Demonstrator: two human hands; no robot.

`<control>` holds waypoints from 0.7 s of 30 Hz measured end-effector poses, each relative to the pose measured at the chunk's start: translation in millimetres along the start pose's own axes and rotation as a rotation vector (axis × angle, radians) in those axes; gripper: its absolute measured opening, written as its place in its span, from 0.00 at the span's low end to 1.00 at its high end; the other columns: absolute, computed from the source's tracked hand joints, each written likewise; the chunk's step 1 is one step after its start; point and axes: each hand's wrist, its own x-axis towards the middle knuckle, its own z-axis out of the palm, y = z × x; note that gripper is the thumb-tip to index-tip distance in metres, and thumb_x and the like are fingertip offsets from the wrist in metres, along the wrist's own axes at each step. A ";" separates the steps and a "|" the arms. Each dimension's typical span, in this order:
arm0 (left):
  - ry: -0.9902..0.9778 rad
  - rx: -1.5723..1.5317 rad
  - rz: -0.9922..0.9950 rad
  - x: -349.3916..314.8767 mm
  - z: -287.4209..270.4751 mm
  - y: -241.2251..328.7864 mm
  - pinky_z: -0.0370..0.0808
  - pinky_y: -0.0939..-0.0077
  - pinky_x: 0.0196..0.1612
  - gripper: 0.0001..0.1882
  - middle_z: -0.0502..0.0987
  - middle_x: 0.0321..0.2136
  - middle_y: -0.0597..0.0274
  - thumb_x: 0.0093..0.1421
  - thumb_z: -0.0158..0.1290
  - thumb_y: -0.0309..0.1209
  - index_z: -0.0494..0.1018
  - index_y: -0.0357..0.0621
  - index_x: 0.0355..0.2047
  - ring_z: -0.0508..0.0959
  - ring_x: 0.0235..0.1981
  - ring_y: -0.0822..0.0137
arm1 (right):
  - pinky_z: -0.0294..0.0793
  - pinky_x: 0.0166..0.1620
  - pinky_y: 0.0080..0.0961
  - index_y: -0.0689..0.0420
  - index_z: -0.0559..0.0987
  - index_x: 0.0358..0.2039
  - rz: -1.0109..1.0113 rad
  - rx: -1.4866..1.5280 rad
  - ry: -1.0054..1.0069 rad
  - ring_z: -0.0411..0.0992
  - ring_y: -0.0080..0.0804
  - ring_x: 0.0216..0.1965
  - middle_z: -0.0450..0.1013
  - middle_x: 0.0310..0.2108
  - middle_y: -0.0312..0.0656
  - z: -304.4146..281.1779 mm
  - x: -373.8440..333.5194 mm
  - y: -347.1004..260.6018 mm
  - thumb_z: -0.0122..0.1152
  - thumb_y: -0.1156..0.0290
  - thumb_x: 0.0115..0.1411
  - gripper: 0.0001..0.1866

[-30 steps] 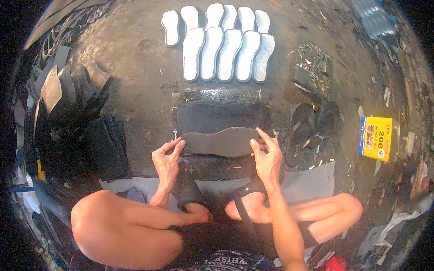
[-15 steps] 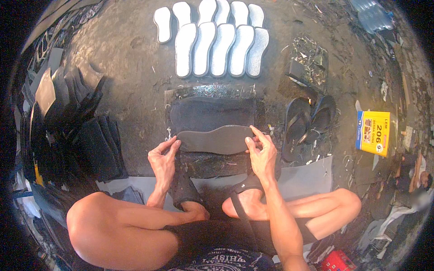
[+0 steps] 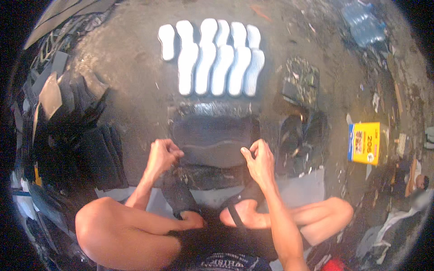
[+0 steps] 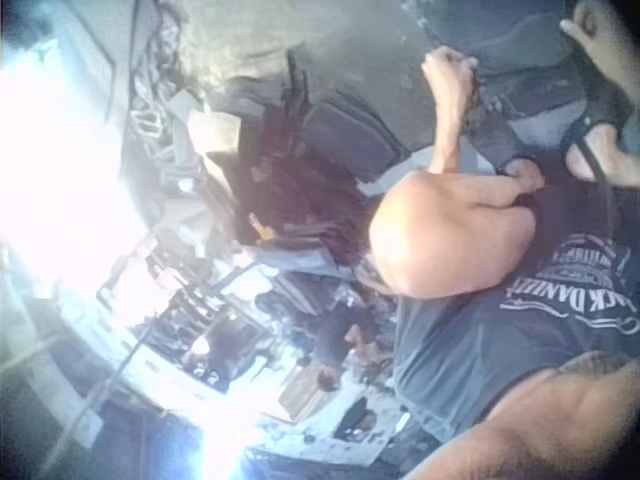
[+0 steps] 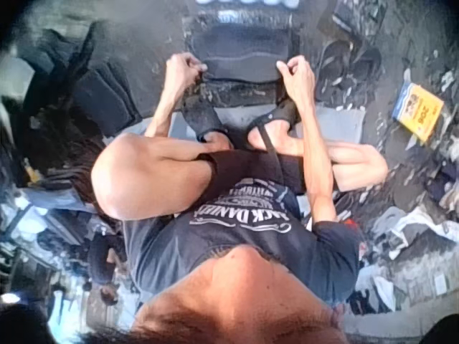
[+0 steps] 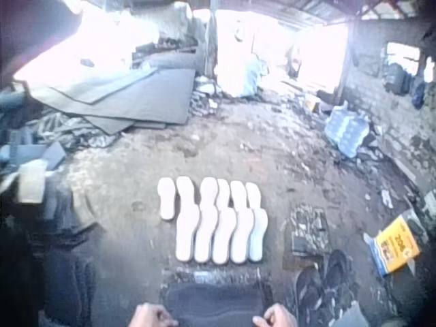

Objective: The person sits on the floor and repeatedly picks up white insoles and black rubber soles, aligns them, and presses them together by hand. The assembled pairs are placed in a growing stack nearby. The process continues with multiple units in a repetitive sequence.

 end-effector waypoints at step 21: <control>-0.039 -0.433 -0.111 -10.3 16.6 -30.8 0.76 0.70 0.30 0.12 0.81 0.21 0.65 0.61 0.75 0.30 0.82 0.37 0.32 0.78 0.25 0.75 | 0.76 0.60 0.59 0.60 0.71 0.66 -0.683 0.014 -0.209 0.75 0.73 0.56 0.73 0.55 0.71 161.8 264.2 -235.3 0.66 0.64 0.71 0.27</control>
